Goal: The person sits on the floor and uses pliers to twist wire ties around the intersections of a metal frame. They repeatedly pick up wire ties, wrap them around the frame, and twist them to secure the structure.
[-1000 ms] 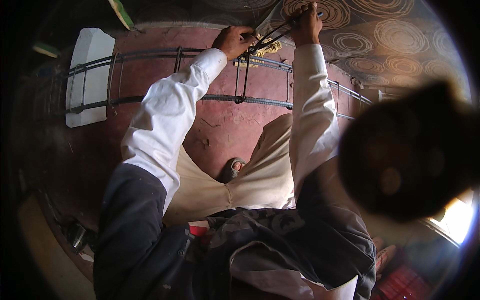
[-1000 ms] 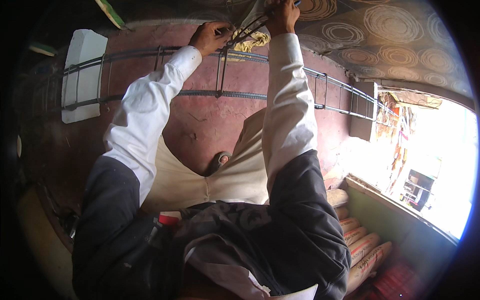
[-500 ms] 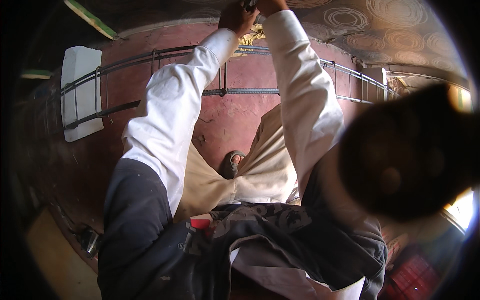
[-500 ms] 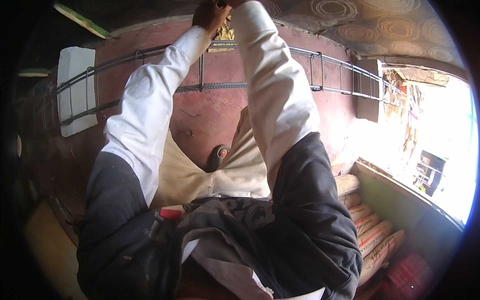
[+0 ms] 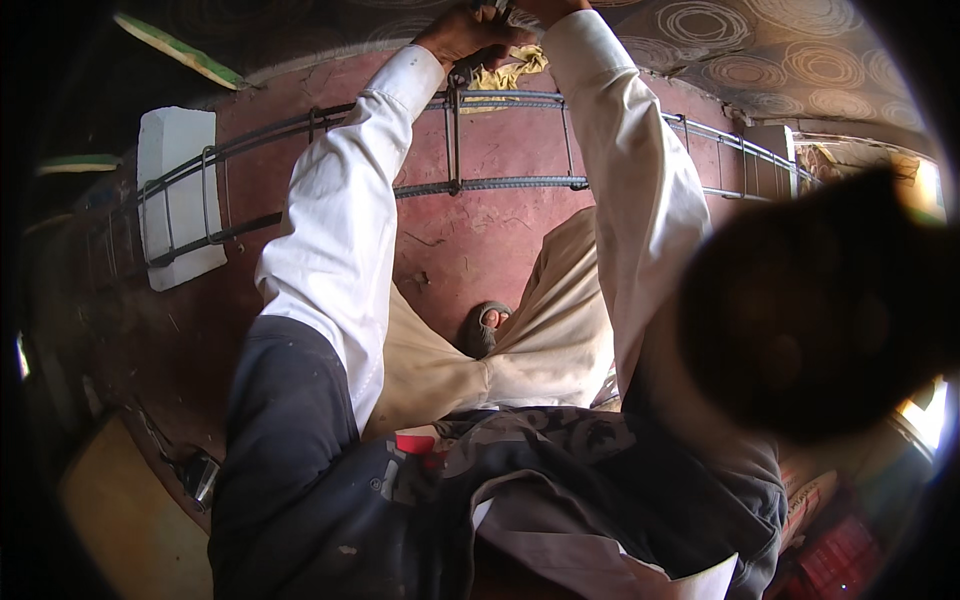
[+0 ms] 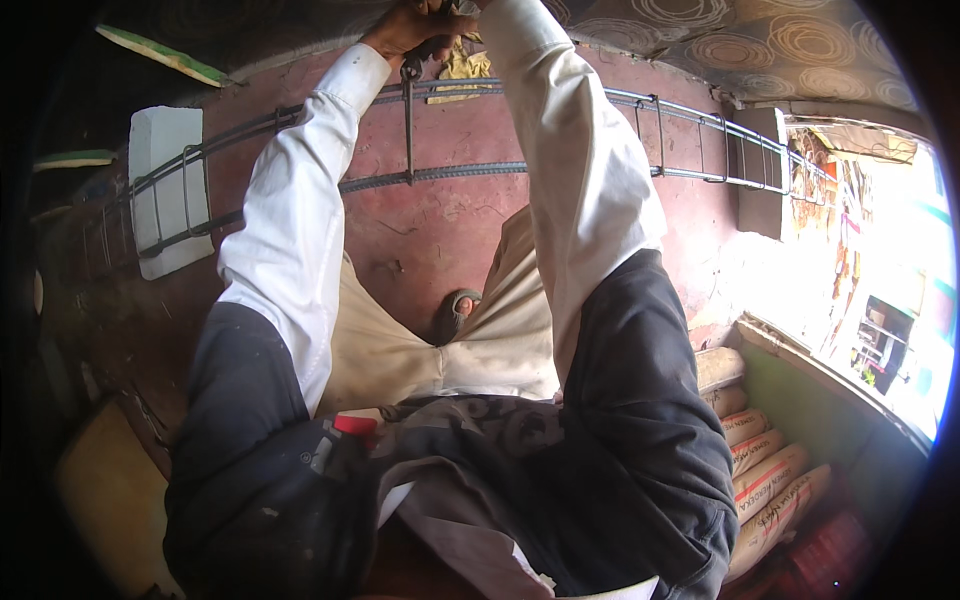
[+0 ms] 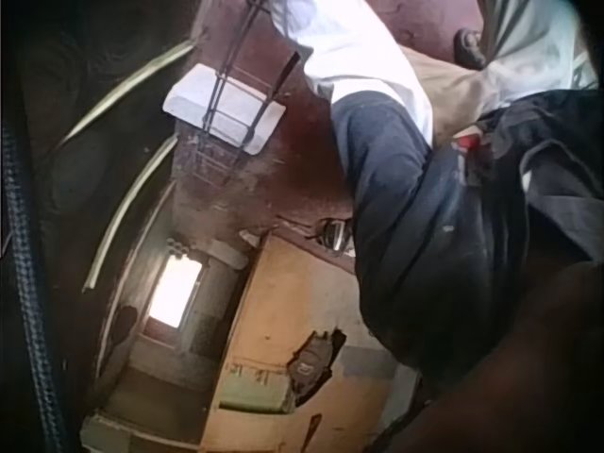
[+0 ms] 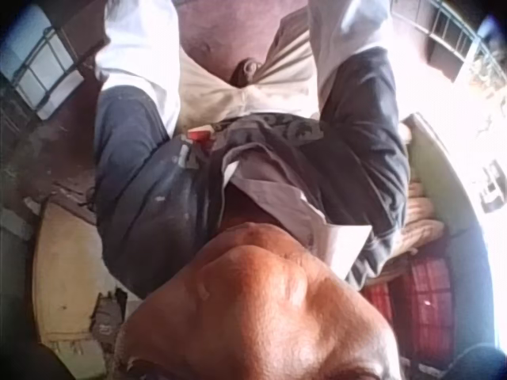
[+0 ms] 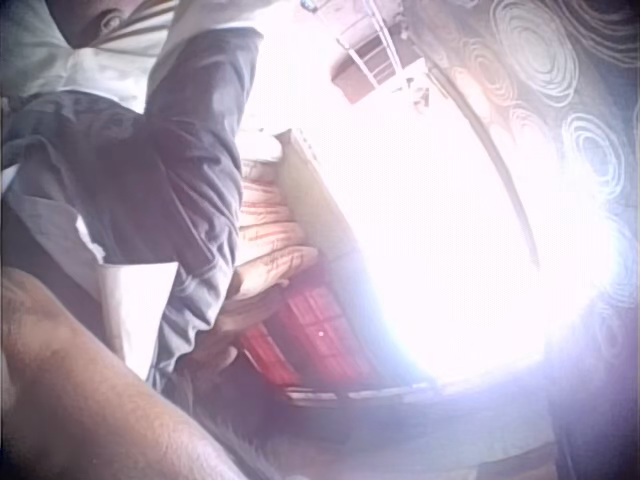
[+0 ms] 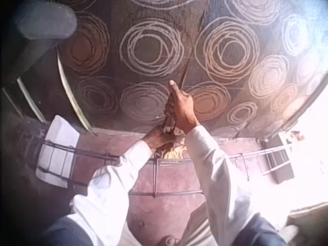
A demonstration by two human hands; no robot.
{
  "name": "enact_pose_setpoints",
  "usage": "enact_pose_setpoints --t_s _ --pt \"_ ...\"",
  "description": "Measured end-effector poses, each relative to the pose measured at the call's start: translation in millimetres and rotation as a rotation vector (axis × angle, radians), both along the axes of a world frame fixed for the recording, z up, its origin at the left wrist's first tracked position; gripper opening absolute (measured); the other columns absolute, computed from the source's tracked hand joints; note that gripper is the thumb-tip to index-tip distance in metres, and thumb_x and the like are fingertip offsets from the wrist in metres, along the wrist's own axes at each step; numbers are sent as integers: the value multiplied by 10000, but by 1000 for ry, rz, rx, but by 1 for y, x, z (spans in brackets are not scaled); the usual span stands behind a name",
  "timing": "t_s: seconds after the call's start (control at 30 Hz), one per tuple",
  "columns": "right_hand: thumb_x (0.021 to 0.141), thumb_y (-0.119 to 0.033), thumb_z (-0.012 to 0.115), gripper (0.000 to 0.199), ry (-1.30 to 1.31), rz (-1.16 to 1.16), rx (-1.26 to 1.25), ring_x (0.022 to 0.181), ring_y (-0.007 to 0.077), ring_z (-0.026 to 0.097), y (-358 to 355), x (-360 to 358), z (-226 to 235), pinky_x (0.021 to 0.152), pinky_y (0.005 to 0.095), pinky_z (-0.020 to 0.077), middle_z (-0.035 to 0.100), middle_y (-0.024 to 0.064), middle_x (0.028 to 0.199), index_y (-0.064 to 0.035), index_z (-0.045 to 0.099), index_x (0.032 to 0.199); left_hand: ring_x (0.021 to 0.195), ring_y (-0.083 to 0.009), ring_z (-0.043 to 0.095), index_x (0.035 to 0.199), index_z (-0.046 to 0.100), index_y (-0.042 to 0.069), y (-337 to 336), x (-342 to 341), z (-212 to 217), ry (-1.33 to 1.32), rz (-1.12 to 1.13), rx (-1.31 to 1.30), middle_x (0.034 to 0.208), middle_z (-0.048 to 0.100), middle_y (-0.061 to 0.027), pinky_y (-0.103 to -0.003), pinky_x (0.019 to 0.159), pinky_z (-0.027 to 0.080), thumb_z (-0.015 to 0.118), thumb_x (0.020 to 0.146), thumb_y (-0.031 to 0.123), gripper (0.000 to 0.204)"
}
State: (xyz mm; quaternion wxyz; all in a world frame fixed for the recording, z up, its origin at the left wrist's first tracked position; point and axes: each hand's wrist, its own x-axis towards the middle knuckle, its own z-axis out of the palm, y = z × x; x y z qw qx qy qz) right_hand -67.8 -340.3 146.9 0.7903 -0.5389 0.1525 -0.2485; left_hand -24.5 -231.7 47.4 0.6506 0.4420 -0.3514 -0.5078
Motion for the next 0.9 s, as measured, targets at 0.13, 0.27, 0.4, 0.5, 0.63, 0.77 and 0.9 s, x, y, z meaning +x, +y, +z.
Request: enact_pose_setpoints --t_s 0.13,0.27,0.4,0.5,0.63,0.77,0.9 --pt "950 -406 583 452 161 -323 -249 423 159 424 14 22 0 422 347 362 465 22 542 -74 502 654 669 -172 624 1020 641 25 -19 19 -50 -518 338 40 801 667 -43 -309 594 513 702 850 162 227" --pt "943 -406 557 540 295 -652 -703 674 391 616 4 34 -20 659 458 470 618 282 717 116 621 825 1019 -290 642 1110 588 -17 -29 -29 -31 -1270 1032 -14 1074 681 -126 -381 797 514 467 957 155 261" --pt "924 -409 570 531 326 -700 -766 808 487 619 9 49 -24 725 475 471 629 334 831 116 638 879 958 -341 648 1007 626 12 -25 -2 -47 -863 693 342 1007 678 -203 -404 765 511 545 909 251 271" --pt "906 -368 629 418 340 -337 -642 762 384 652 -4 32 -17 683 437 484 666 232 779 48 654 869 854 -346 668 956 635 -4 -13 -7 -28 -994 657 -19 901 693 -196 -417 709 511 669 831 315 345" --pt "875 -306 705 249 181 299 -256 712 226 639 -22 -4 10 657 358 493 631 69 723 -69 633 861 903 -305 676 998 665 52 -11 15 -40 -746 268 358 940 703 -185 -430 779 516 721 800 323 340" --pt "886 -340 693 253 -115 553 45 708 234 618 -43 -2 -3 718 399 521 576 42 706 -104 600 874 361 -108 454 701 523 69 -1 4 -25 -216 9 27 467 465 -10 -271 386 377 660 828 144 201" --pt "899 -484 625 368 -448 1096 475 760 235 594 -60 26 -28 753 464 518 558 50 764 -123 560 875 337 -94 420 742 527 93 -8 15 -31 -123 -211 8 469 464 -4 -258 360 365 653 853 144 175"
